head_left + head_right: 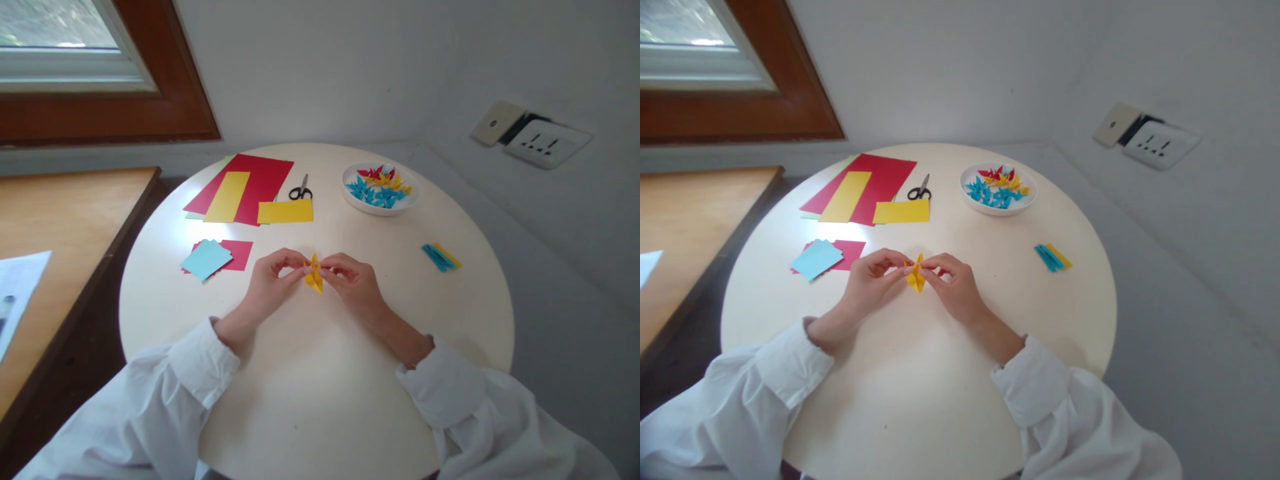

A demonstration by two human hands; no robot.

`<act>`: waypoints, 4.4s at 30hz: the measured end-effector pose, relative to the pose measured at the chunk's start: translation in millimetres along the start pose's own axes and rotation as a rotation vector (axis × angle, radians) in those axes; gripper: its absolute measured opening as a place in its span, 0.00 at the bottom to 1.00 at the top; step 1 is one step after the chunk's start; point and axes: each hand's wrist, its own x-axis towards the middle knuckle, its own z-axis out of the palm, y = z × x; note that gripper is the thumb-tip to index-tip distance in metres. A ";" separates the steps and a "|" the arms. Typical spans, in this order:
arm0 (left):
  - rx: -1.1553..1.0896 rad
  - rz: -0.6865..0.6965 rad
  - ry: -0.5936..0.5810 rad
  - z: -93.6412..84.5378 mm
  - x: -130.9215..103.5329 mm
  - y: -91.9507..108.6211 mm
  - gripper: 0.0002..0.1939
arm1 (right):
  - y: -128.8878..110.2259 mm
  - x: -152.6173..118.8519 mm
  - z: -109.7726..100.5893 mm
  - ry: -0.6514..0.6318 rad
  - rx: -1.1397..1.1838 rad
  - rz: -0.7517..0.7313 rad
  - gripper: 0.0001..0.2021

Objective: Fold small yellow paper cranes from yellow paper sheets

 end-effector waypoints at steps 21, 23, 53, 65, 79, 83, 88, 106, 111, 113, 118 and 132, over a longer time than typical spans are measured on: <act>-0.066 -0.046 -0.027 2.6 -0.9 -2.3 0.07 | -4.5 -2.9 2.5 0.023 0.019 0.034 0.06; -0.077 -0.062 -0.042 2.9 -0.9 -0.9 0.08 | -4.1 -3.0 2.2 0.022 0.011 0.031 0.06; -0.271 -0.265 -0.145 0.8 -0.1 2.6 0.10 | -3.5 -4.2 2.2 0.025 -0.016 0.031 0.07; -0.478 -0.346 -0.031 -2.8 1.9 4.7 0.08 | -2.9 -4.3 2.1 -0.040 0.030 0.054 0.09; -0.524 -0.365 -0.072 -0.4 0.2 5.0 0.07 | 0.4 -3.0 3.8 -0.035 0.061 0.092 0.08; -0.533 -0.358 -0.097 -0.6 -0.2 2.6 0.07 | -0.6 -3.2 3.0 -0.052 0.028 0.105 0.07; -0.489 -0.369 -0.093 -0.6 -0.2 1.7 0.08 | -1.5 -2.7 2.6 -0.062 -0.005 0.095 0.06; -0.331 -0.260 -0.029 1.8 0.6 3.1 0.10 | 1.8 -0.8 3.0 -0.089 0.028 0.151 0.05; -0.285 -0.239 -0.030 1.8 -0.2 4.6 0.13 | 4.0 -0.2 2.8 -0.029 0.055 0.152 0.06; -0.238 -0.214 -0.022 2.6 -1.2 5.2 0.15 | 3.7 0.3 3.0 -0.015 0.058 0.147 0.06; -0.173 -0.093 0.003 3.9 -3.1 6.5 0.12 | 1.3 0.4 3.2 -0.011 0.037 0.137 0.06; -0.088 -0.025 0.021 3.9 -5.0 2.6 0.08 | -1.2 -1.3 2.6 -0.003 -0.052 0.058 0.04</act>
